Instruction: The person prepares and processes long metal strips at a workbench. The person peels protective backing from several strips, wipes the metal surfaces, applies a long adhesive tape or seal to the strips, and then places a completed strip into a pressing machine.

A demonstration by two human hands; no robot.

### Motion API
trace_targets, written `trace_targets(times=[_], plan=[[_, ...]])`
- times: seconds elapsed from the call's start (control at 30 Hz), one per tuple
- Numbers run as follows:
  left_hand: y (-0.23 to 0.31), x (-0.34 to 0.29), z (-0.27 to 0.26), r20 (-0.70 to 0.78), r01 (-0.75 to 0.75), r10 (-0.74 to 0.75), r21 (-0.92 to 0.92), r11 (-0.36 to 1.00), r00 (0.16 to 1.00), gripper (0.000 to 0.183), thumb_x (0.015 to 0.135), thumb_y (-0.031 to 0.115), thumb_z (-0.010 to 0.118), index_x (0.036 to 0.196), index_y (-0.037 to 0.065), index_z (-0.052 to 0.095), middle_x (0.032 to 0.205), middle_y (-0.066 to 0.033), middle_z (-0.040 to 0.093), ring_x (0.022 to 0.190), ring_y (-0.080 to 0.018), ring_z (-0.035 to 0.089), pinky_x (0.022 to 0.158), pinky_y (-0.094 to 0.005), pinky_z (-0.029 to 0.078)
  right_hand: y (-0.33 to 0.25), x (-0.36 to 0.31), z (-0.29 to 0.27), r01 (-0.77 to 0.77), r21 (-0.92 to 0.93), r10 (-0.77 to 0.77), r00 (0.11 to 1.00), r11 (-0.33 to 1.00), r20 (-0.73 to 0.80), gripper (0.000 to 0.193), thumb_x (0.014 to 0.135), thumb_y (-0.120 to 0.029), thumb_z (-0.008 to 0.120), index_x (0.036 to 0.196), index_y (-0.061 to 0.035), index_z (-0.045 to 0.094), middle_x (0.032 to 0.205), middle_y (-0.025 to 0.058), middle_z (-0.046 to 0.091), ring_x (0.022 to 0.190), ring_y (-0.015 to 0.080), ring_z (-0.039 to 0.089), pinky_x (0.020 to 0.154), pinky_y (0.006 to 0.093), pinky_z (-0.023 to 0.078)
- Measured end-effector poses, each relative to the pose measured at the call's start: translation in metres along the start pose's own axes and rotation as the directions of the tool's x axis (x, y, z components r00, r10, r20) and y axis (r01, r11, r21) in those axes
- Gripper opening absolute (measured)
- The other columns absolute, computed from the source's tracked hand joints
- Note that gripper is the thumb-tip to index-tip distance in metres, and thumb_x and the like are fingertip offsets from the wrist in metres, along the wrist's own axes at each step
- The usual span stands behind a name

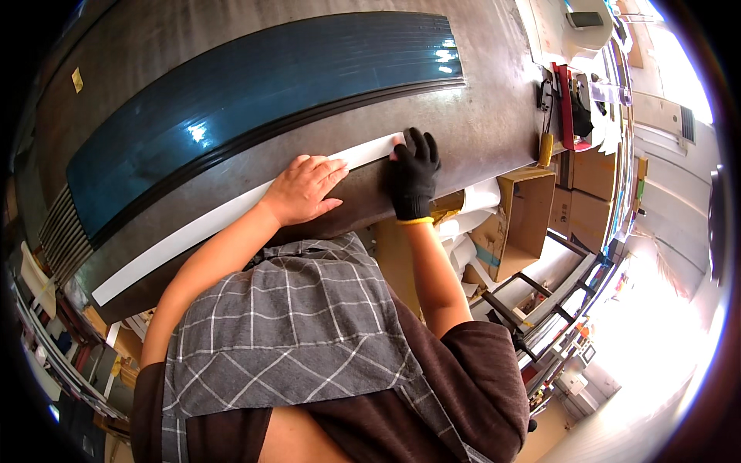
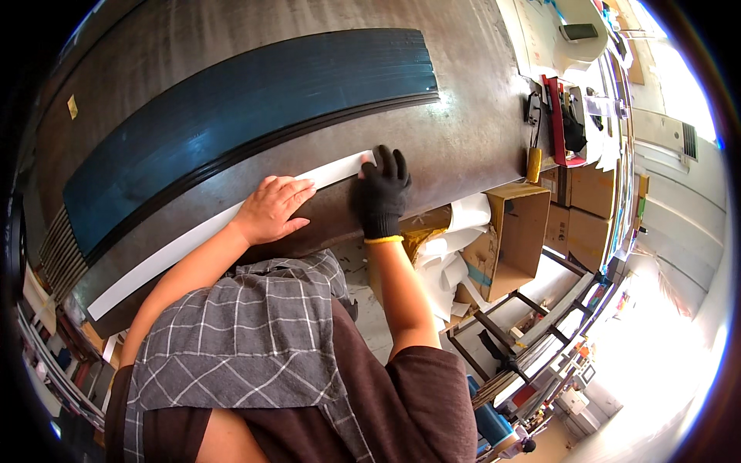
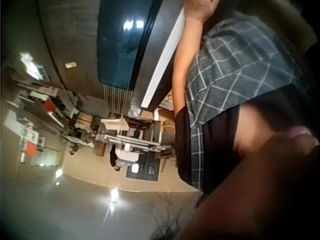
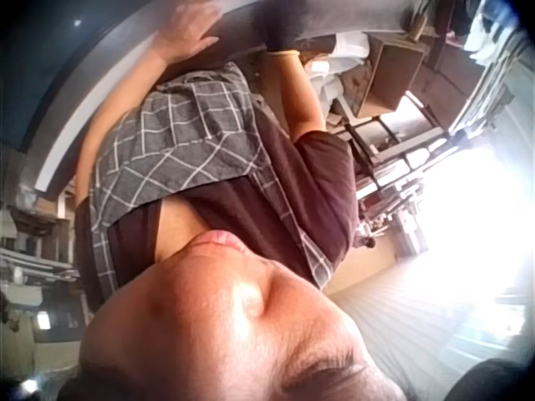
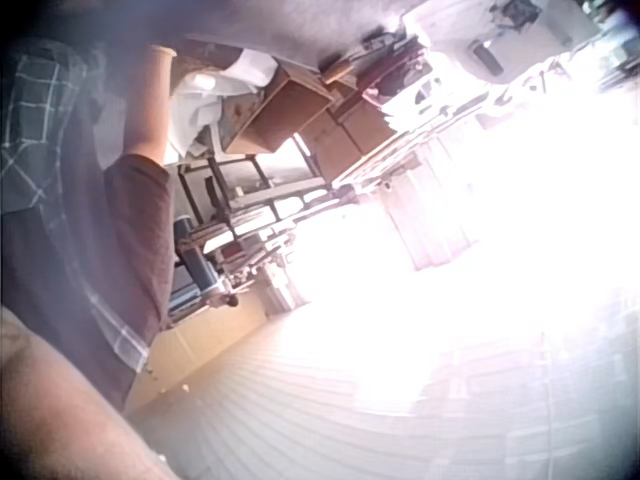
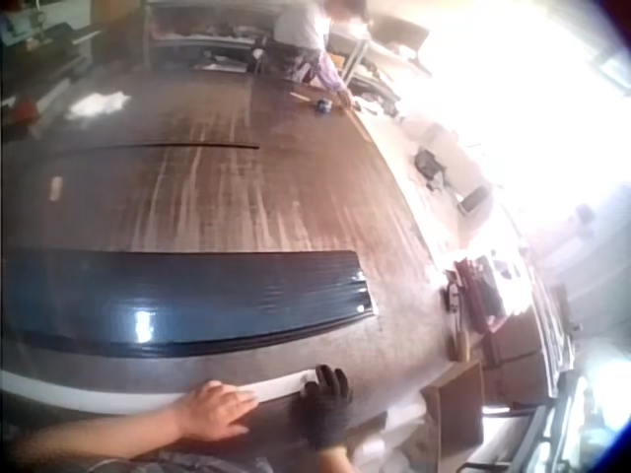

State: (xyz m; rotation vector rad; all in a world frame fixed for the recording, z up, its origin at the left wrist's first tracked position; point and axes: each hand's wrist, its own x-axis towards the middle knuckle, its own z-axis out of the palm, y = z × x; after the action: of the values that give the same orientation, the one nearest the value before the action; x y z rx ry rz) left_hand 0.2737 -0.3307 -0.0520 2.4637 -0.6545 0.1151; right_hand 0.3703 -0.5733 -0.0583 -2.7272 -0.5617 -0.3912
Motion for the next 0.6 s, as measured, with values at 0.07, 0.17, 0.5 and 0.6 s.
trace_targets(times=[0.07, 0.17, 0.5, 0.6], plan=[[0.000, -0.001, -0.001, -0.004, 0.004, -0.004, 0.009, 1.000, 1.000, 0.062, 0.077, 0.035, 0.073, 0.130, 0.009, 0.055, 0.136, -0.0022, 0.049, 0.122, -0.0216, 0.044, 0.103, -0.0387, 0.034, -0.012, -0.007, -0.011, 0.063, 0.031, -0.064, 0.997, 0.998, 0.034, 0.031, 0.073, -0.014, 0.071, 0.103, -0.0222, 0.069, 0.128, 0.0067, 0.059, 0.123, 0.0373, 0.049, 0.094, 0.0481, 0.042], [0.000, -0.001, -0.002, 0.001, 0.007, -0.007, -0.005, 1.000, 1.000, 0.062, 0.077, 0.036, 0.072, 0.130, 0.009, 0.055, 0.135, -0.0022, 0.050, 0.122, -0.0214, 0.044, 0.103, -0.0387, 0.034, -0.013, 0.011, -0.013, -0.089, 0.070, 0.086, 0.995, 0.994, 0.040, 0.032, 0.074, -0.013, 0.071, 0.106, -0.0173, 0.069, 0.132, 0.0107, 0.056, 0.125, 0.0385, 0.046, 0.100, 0.0468, 0.039], [0.001, -0.001, -0.002, 0.002, 0.009, -0.009, -0.006, 1.000, 1.000, 0.062, 0.076, 0.035, 0.073, 0.129, 0.009, 0.055, 0.136, -0.0016, 0.049, 0.122, -0.0211, 0.043, 0.103, -0.0388, 0.034, -0.007, 0.023, -0.015, -0.131, 0.022, 0.129, 0.990, 0.991, 0.061, 0.017, 0.072, -0.017, 0.070, 0.088, -0.0119, 0.064, 0.092, 0.0116, 0.064, 0.090, 0.0363, 0.058, 0.076, 0.0452, 0.048], [0.000, 0.000, -0.002, 0.007, 0.006, -0.006, -0.020, 1.000, 1.000, 0.062, 0.076, 0.035, 0.073, 0.129, 0.009, 0.055, 0.136, -0.0011, 0.049, 0.122, -0.0214, 0.043, 0.104, -0.0387, 0.034, 0.006, 0.042, -0.017, -0.136, 0.094, 0.113, 0.970, 0.986, 0.214, 0.017, 0.073, -0.016, 0.070, 0.089, -0.0118, 0.065, 0.093, 0.0127, 0.065, 0.091, 0.0366, 0.058, 0.077, 0.0453, 0.048]])
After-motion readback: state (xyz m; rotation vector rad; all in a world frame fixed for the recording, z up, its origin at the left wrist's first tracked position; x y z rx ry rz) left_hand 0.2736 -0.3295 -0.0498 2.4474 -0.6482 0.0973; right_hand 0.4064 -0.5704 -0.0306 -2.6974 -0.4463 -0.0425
